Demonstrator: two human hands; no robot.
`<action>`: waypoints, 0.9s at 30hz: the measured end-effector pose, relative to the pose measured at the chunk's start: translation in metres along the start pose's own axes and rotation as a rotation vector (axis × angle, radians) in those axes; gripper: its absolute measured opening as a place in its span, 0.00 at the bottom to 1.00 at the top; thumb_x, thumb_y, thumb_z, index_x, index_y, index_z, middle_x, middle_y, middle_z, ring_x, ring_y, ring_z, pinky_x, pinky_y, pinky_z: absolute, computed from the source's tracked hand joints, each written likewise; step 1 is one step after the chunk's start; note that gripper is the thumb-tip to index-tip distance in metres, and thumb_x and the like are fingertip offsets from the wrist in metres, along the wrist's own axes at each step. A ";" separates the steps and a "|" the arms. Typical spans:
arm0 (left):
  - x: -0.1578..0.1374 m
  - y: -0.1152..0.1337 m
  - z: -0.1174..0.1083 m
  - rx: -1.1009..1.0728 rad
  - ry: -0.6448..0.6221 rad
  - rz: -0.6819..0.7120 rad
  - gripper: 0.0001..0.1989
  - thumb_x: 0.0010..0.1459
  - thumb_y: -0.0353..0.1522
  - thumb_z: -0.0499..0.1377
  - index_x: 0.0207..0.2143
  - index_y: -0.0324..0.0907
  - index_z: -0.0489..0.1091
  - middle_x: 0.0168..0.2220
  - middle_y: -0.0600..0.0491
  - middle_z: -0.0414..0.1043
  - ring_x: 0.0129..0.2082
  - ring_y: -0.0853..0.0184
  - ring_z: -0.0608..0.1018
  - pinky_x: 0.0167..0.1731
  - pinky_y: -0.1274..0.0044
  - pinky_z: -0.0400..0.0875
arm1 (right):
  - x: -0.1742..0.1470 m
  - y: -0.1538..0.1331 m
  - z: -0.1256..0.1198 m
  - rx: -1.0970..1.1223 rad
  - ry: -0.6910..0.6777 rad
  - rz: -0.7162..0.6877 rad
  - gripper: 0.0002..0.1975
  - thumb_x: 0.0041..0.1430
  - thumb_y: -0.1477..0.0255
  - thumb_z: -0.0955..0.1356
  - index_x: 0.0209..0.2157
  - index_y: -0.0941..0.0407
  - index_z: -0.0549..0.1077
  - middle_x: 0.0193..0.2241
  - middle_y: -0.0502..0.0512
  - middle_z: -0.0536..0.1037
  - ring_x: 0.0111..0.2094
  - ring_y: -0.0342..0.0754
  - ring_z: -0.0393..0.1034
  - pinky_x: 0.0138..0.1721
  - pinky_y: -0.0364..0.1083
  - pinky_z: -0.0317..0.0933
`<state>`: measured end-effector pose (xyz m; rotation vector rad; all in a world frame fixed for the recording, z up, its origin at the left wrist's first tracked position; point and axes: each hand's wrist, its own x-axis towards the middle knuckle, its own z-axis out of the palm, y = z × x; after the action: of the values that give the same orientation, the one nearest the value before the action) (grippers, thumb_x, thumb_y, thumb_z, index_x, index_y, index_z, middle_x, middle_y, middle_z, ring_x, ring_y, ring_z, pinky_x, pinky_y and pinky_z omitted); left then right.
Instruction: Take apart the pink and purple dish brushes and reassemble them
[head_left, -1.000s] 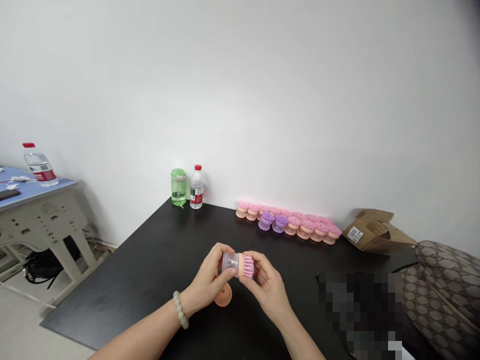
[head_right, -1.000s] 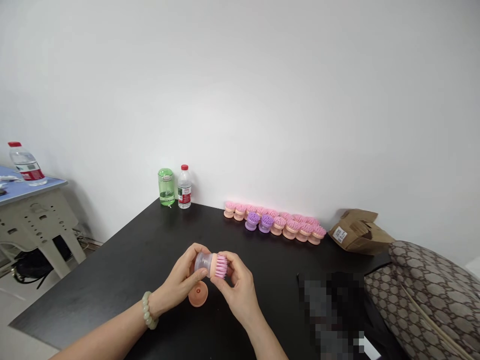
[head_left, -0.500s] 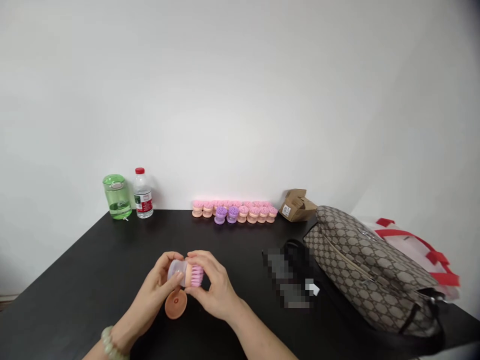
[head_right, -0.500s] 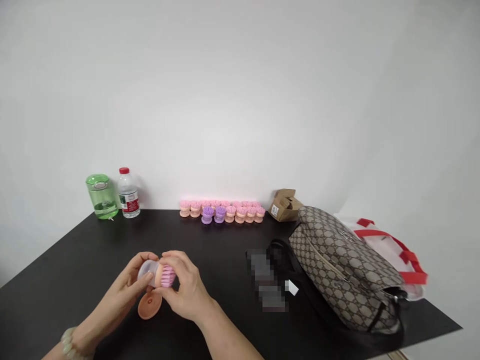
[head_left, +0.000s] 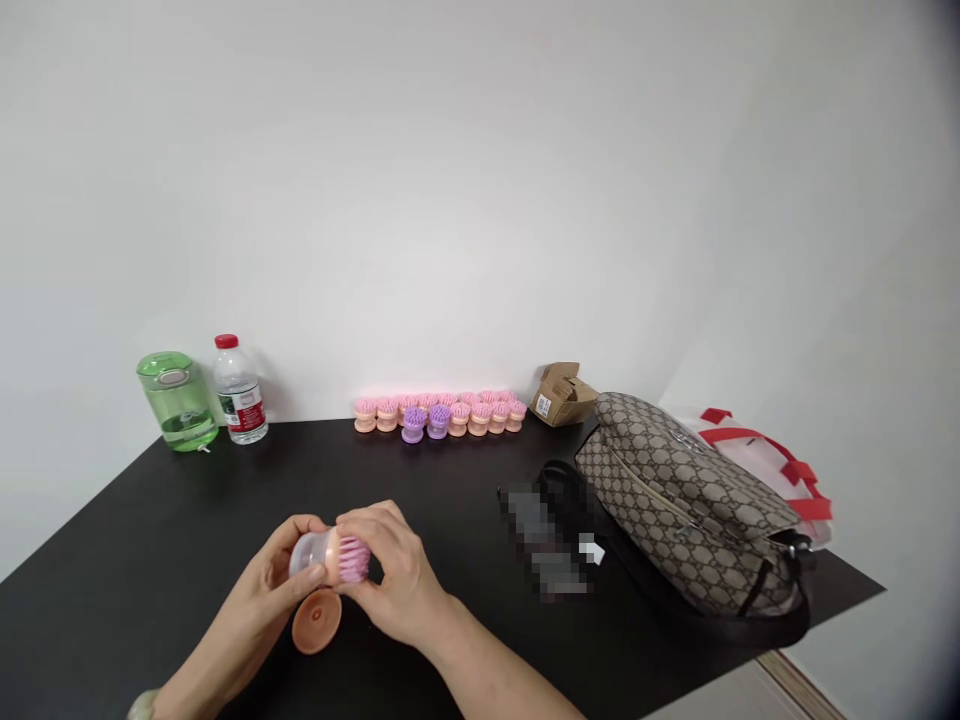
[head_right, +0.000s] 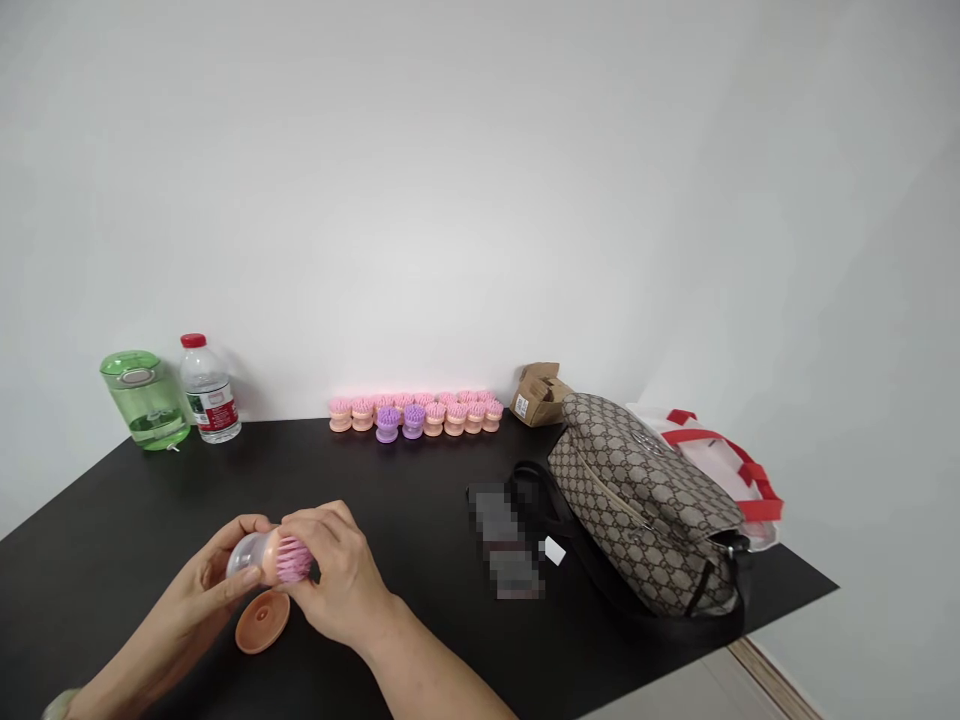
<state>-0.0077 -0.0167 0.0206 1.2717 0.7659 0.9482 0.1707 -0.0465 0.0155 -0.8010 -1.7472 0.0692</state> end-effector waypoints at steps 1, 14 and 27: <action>0.000 0.001 0.001 -0.003 -0.004 -0.008 0.23 0.48 0.45 0.71 0.42 0.45 0.69 0.33 0.54 0.72 0.33 0.65 0.72 0.33 0.77 0.70 | 0.000 0.000 0.000 -0.008 0.000 -0.008 0.13 0.61 0.70 0.71 0.47 0.53 0.71 0.43 0.58 0.80 0.43 0.51 0.73 0.46 0.51 0.70; -0.001 0.001 0.002 -0.086 -0.094 -0.135 0.19 0.55 0.46 0.66 0.42 0.44 0.73 0.28 0.55 0.69 0.28 0.66 0.70 0.29 0.77 0.68 | 0.000 -0.002 -0.003 -0.019 -0.114 -0.072 0.13 0.63 0.73 0.67 0.49 0.54 0.70 0.47 0.60 0.78 0.46 0.51 0.73 0.48 0.50 0.71; -0.004 0.008 0.000 -0.043 0.046 0.062 0.33 0.44 0.44 0.72 0.54 0.53 0.70 0.56 0.48 0.71 0.57 0.47 0.70 0.48 0.69 0.73 | -0.002 0.001 0.001 0.070 -0.004 0.286 0.23 0.56 0.51 0.71 0.44 0.54 0.73 0.37 0.55 0.81 0.36 0.49 0.77 0.39 0.46 0.71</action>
<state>-0.0105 -0.0198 0.0279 1.2458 0.7417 1.0424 0.1707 -0.0468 0.0132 -0.9941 -1.6148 0.3222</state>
